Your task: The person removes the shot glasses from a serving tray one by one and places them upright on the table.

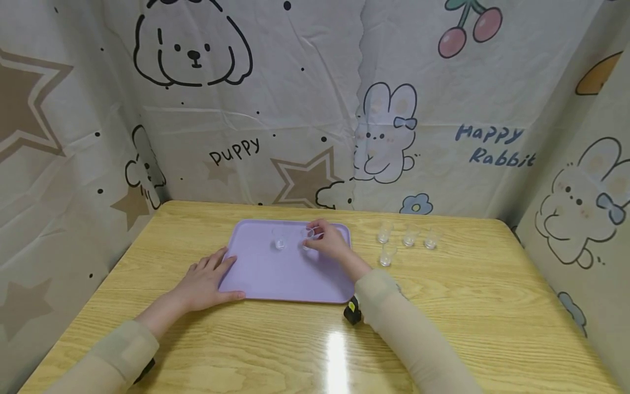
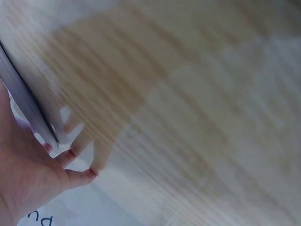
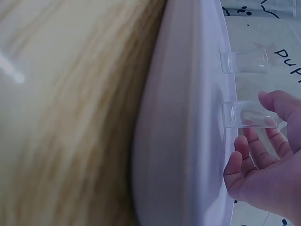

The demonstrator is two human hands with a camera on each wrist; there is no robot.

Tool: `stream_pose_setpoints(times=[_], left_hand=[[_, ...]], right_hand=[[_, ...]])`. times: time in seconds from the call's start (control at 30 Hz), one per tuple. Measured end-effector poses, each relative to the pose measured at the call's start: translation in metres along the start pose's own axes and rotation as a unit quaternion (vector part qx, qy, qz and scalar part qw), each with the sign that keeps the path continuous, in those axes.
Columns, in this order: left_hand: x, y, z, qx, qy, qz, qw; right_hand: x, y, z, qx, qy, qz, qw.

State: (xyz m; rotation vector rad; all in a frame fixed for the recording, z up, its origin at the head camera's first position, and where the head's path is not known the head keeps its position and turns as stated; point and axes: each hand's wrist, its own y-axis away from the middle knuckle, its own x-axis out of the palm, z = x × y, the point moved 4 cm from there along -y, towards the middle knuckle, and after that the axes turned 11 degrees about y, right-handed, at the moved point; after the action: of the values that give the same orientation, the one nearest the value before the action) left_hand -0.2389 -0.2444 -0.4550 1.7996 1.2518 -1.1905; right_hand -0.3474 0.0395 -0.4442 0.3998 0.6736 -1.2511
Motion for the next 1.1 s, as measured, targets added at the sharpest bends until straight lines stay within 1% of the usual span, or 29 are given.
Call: stream_pose_setpoints(times=[0.33,0.47,0.57,0.7,0.8,0.9,1.1], left_hand=[[0.002,-0.001,0.003,-0.001,-0.002,-0.001,1.0000],[0.002,-0.001,0.003,-0.003,-0.001,0.000,1.0000],[0.002,0.000,0.002,-0.003,0.000,0.000,1.0000],[0.001,0.000,0.002,-0.004,0.000,0.001,1.0000],[0.000,0.000,0.001,-0.004,0.001,0.001,1.0000],[0.000,0.000,0.000,-0.005,0.002,0.001,1.0000],[-0.001,0.000,-0.001,-0.002,0.001,0.000,1.0000]], right_hand=[[-0.004,0.002,0.001,-0.006,0.008,-0.002,1.000],[-0.010,0.006,0.005,-0.002,0.013,0.015,1.000],[-0.018,0.010,0.011,-0.004,0.033,0.025,0.999],[-0.033,0.013,0.019,-0.007,0.040,0.041,0.998],[-0.046,0.015,0.024,-0.008,0.027,0.061,0.998],[-0.061,0.018,0.028,-0.013,0.028,0.072,0.997],[-0.091,0.028,0.036,-0.029,0.029,0.079,0.996]])
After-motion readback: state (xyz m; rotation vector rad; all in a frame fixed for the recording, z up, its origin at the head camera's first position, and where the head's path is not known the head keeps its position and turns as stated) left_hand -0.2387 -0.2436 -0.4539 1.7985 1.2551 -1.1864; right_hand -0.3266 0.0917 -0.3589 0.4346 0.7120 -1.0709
